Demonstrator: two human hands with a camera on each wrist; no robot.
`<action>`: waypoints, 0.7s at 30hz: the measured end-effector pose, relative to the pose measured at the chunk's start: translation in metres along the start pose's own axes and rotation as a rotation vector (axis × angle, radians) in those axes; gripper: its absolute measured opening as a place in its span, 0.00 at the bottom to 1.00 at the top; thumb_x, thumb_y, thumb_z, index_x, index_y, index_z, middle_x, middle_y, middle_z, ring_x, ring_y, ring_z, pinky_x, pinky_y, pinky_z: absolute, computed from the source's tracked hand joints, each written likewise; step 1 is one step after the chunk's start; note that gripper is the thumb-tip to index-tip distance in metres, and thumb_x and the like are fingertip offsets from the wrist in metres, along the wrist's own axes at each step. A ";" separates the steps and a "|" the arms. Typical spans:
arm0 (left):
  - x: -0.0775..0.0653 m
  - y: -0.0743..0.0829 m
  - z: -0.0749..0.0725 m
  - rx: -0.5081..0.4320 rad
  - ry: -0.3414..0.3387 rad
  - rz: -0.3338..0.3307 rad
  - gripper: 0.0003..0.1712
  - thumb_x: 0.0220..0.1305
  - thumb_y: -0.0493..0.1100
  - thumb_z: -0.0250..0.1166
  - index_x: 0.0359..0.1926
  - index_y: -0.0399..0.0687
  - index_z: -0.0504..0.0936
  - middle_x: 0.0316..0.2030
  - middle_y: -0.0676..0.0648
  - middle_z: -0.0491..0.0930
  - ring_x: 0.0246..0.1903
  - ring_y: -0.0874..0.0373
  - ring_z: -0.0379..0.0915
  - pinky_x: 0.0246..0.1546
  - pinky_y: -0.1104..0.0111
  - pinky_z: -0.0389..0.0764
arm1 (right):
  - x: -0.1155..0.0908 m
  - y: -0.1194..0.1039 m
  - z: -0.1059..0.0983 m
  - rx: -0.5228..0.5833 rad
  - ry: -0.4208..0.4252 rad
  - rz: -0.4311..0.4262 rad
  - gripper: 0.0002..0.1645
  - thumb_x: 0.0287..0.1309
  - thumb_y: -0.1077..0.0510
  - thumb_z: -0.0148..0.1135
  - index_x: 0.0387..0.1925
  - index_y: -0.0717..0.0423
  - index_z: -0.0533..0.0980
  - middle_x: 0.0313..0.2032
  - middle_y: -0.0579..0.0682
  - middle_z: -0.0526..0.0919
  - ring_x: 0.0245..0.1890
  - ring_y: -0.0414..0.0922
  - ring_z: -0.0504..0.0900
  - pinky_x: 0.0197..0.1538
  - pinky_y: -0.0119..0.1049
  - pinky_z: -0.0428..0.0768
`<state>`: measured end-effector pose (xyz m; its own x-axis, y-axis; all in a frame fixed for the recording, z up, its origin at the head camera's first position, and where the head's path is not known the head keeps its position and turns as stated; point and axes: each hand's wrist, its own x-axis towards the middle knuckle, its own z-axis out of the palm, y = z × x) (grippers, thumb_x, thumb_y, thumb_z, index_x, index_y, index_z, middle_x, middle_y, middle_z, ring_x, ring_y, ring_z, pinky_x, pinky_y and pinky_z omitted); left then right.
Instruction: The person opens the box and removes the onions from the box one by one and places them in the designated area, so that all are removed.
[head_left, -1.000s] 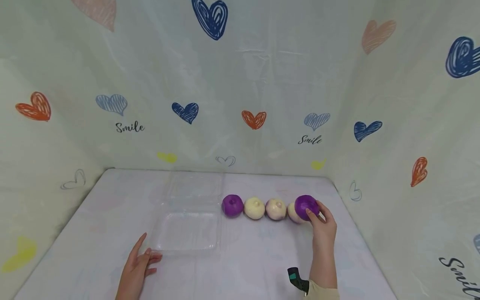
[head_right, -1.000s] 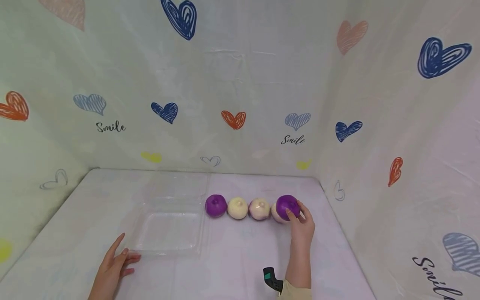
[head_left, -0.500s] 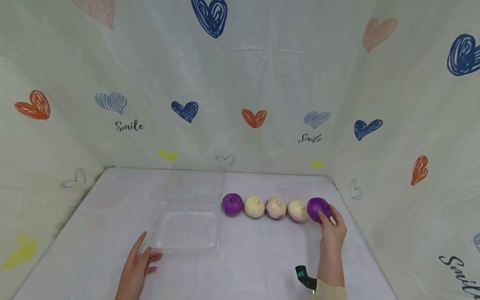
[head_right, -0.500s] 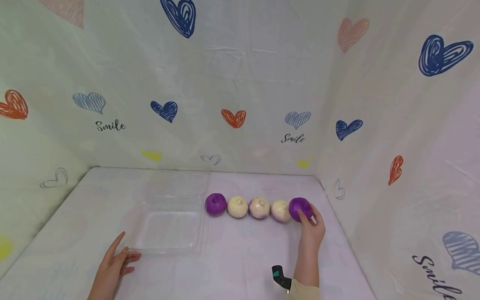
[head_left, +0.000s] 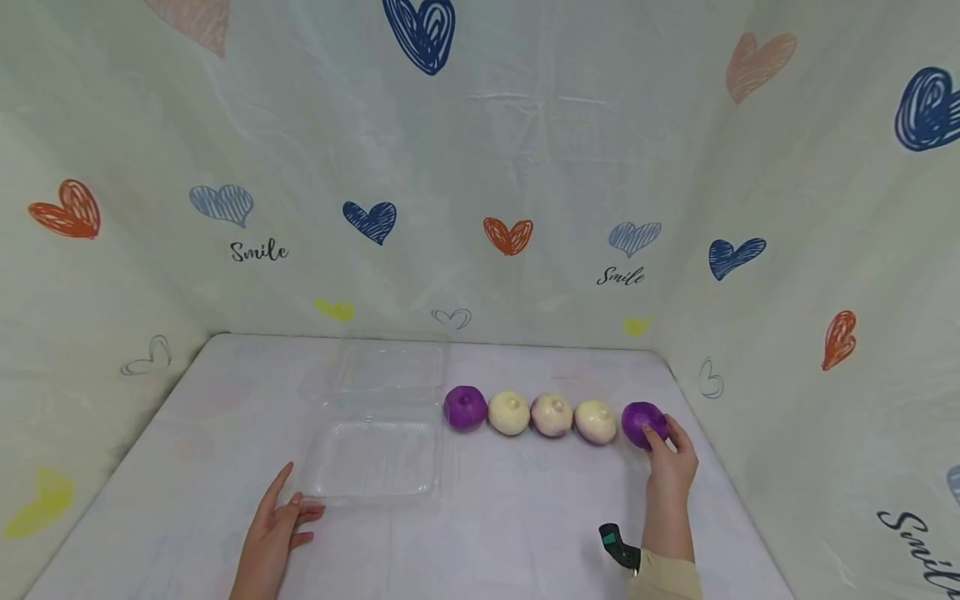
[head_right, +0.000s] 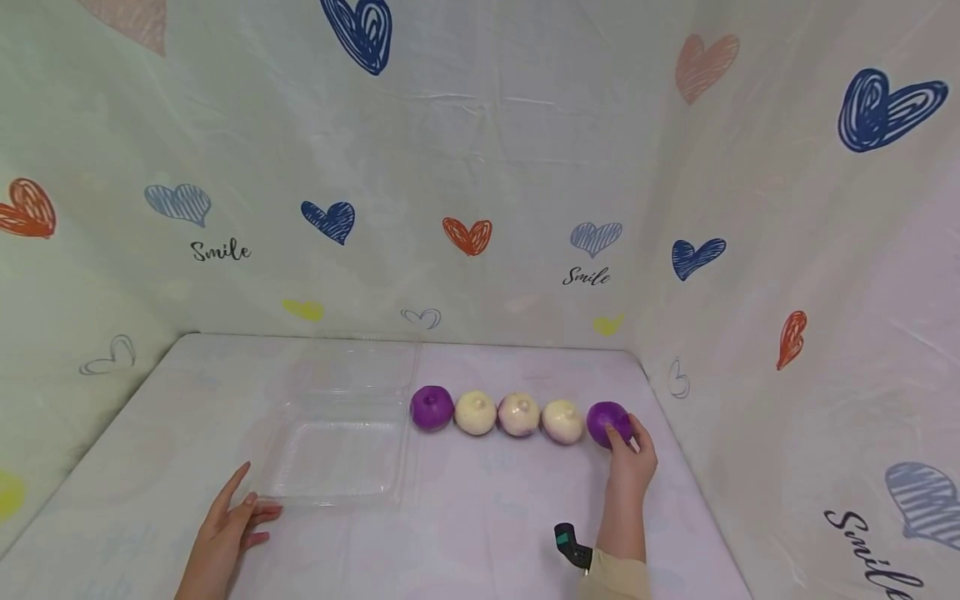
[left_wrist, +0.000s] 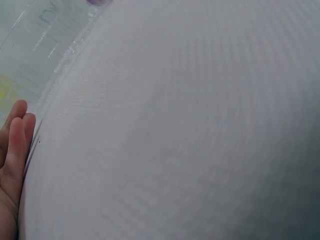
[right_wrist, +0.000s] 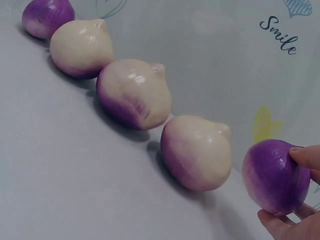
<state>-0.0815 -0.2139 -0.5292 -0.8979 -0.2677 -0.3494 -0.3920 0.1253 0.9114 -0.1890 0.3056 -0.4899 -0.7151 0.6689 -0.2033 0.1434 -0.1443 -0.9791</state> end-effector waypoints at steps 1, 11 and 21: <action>0.000 0.000 0.000 0.000 0.002 -0.003 0.36 0.77 0.52 0.44 0.78 0.59 0.40 0.45 0.43 0.83 0.37 0.71 0.78 0.37 0.73 0.79 | 0.001 0.001 0.000 -0.001 -0.002 -0.001 0.35 0.62 0.67 0.61 0.70 0.60 0.64 0.67 0.60 0.59 0.69 0.56 0.58 0.56 0.32 0.73; 0.001 -0.002 0.002 0.001 0.028 -0.018 0.36 0.77 0.53 0.45 0.78 0.60 0.40 0.46 0.43 0.83 0.36 0.71 0.78 0.35 0.74 0.78 | 0.012 0.011 -0.001 -0.070 -0.018 -0.004 0.35 0.62 0.67 0.61 0.70 0.60 0.64 0.70 0.61 0.58 0.72 0.54 0.53 0.62 0.39 0.68; 0.001 -0.001 0.003 0.000 0.029 -0.014 0.36 0.77 0.53 0.45 0.78 0.60 0.41 0.45 0.43 0.83 0.36 0.72 0.78 0.34 0.75 0.77 | 0.022 0.019 -0.003 -0.145 -0.025 -0.011 0.35 0.60 0.69 0.62 0.68 0.61 0.65 0.69 0.63 0.60 0.72 0.55 0.52 0.66 0.42 0.63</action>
<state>-0.0826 -0.2119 -0.5316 -0.8860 -0.2974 -0.3557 -0.4046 0.1210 0.9065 -0.1999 0.3194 -0.5129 -0.7333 0.6515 -0.1942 0.2316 -0.0291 -0.9724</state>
